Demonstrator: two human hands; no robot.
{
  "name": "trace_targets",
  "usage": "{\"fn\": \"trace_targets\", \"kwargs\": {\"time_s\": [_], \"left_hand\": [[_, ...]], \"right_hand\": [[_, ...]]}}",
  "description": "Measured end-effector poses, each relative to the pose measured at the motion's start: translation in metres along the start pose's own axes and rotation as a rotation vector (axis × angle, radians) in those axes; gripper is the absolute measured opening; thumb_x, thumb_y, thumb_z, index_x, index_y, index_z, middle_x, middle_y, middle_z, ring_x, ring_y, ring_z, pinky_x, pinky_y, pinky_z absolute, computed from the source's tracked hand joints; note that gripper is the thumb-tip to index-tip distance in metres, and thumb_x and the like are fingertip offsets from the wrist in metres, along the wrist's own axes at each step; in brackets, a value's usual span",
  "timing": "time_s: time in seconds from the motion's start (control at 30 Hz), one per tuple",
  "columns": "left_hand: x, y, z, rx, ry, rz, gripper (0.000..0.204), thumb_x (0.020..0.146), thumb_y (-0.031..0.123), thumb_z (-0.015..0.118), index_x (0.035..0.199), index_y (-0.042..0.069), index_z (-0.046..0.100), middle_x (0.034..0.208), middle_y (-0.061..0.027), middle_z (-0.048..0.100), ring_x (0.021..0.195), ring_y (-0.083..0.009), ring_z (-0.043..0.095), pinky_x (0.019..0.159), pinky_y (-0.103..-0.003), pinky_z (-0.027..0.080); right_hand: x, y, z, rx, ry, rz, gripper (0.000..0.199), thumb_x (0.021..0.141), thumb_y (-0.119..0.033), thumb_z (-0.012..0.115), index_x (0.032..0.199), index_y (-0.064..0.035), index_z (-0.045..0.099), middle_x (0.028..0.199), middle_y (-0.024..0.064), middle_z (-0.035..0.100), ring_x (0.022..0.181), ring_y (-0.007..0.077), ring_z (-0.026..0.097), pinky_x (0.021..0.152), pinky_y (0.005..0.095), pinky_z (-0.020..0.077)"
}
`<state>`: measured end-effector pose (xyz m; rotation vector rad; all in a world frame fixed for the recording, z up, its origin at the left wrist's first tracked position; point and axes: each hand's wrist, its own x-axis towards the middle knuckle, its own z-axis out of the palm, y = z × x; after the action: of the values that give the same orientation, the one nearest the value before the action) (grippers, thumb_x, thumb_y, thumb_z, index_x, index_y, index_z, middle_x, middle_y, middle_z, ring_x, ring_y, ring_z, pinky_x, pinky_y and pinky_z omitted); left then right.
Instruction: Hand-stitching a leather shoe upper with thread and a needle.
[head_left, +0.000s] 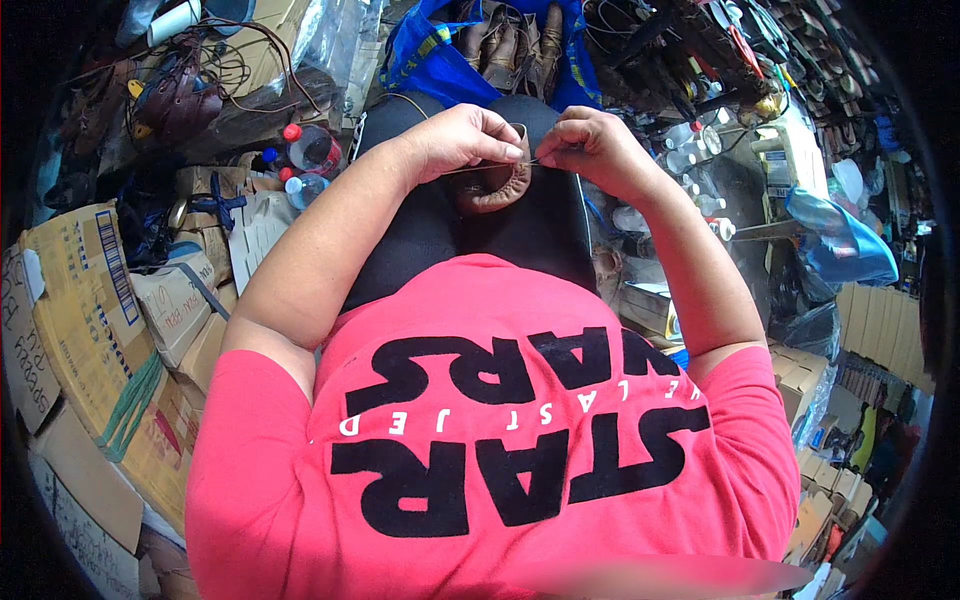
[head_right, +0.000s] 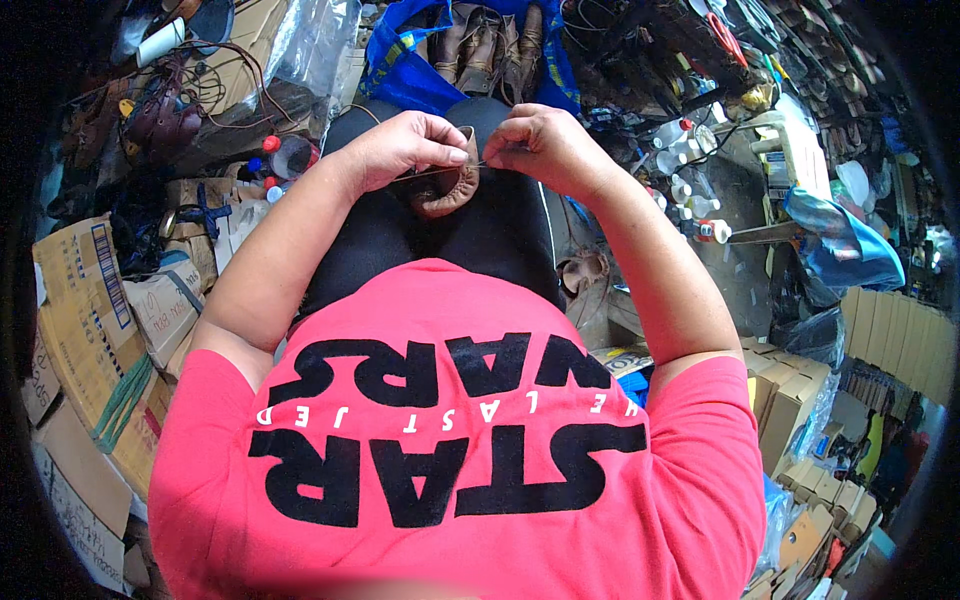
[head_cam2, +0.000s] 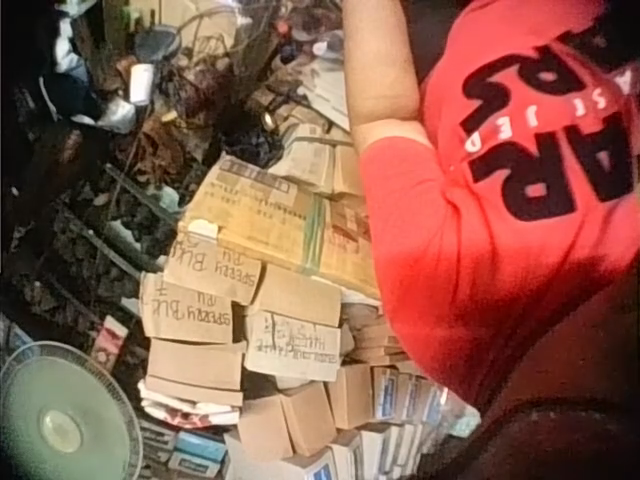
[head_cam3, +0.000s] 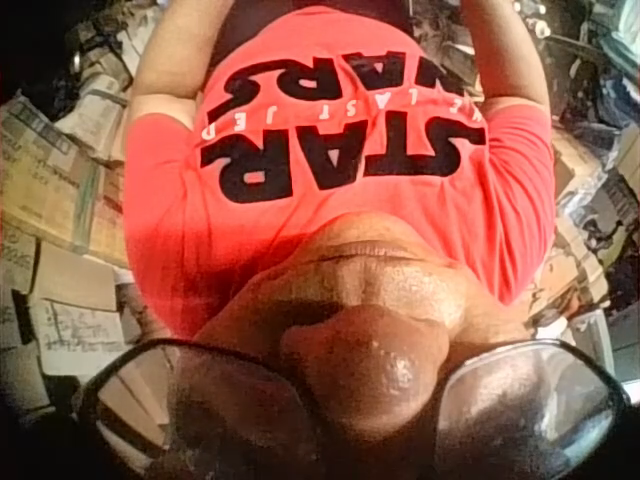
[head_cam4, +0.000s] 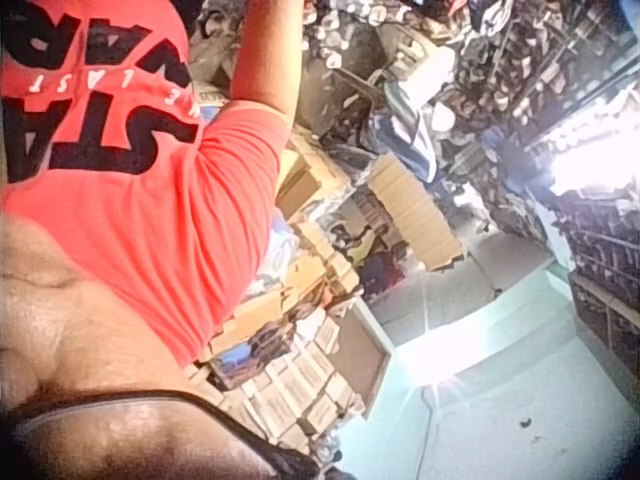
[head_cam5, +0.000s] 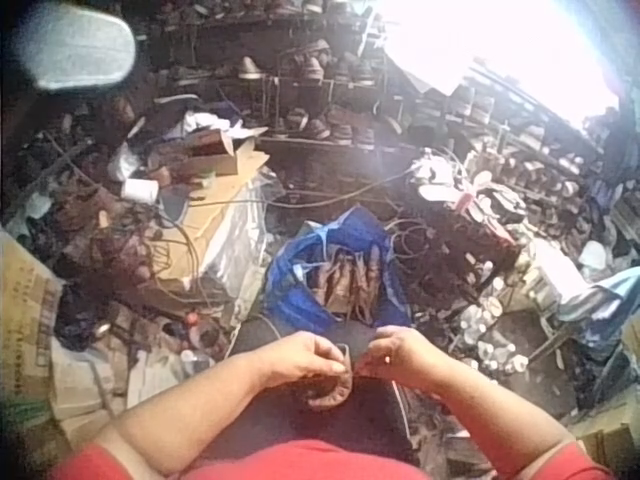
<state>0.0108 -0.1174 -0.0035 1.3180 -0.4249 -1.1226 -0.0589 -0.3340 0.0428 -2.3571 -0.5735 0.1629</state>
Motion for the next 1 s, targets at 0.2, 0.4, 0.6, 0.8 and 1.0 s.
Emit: {"fn": "trace_targets", "kwargs": {"time_s": [0.2,0.4,0.6,0.8,1.0], "left_hand": [[0.004,-0.005,0.002,0.03,0.025,0.006,0.015,0.08,0.015,0.071,0.091,0.005,0.068,0.08,0.0011,0.066,0.071,-0.0055,0.058,0.063,-0.02,0.043],[0.002,-0.004,-0.001,-0.014,0.012,-0.012,0.014,0.081,0.016,0.07,0.091,0.006,0.069,0.082,0.0013,0.067,0.068,-0.0044,0.055,0.063,-0.02,0.04],[-0.001,-0.004,-0.005,0.066,-0.081,-0.04,0.024,0.083,0.015,0.064,0.104,0.005,0.069,0.086,0.0017,0.068,0.072,-0.0043,0.056,0.066,-0.02,0.04],[-0.005,0.003,-0.003,0.107,-0.113,-0.069,0.03,0.081,0.004,0.059,0.11,0.003,0.067,0.091,-0.0028,0.069,0.075,-0.0061,0.058,0.071,-0.02,0.046],[-0.003,0.002,-0.005,0.101,-0.149,-0.082,0.033,0.082,0.006,0.058,0.114,0.002,0.065,0.099,-0.0035,0.068,0.085,-0.0079,0.061,0.08,-0.022,0.046]], "right_hand": [[0.003,-0.003,0.001,-0.019,-0.032,-0.031,0.013,0.072,-0.008,0.074,0.083,-0.0088,0.069,0.075,0.0053,0.06,0.073,0.0199,0.062,0.066,0.0299,0.0491],[-0.006,-0.003,0.018,0.176,0.022,0.113,0.013,0.072,-0.008,0.076,0.083,-0.0074,0.069,0.074,0.0037,0.06,0.071,0.0149,0.059,0.064,0.0275,0.0469],[-0.023,-0.01,0.032,0.099,0.177,0.15,0.014,0.075,-0.009,0.074,0.088,-0.0098,0.069,0.078,0.0038,0.058,0.07,0.0155,0.059,0.062,0.0273,0.047],[-0.026,-0.019,0.034,-0.031,0.207,0.07,0.015,0.076,-0.012,0.071,0.09,-0.0138,0.07,0.078,0.0086,0.059,0.072,0.0264,0.062,0.063,0.0336,0.0506],[-0.026,-0.032,0.03,-0.229,0.157,0.02,0.017,0.076,-0.01,0.066,0.092,-0.0147,0.069,0.078,0.0107,0.058,0.074,0.0311,0.063,0.065,0.0386,0.0513]]}}
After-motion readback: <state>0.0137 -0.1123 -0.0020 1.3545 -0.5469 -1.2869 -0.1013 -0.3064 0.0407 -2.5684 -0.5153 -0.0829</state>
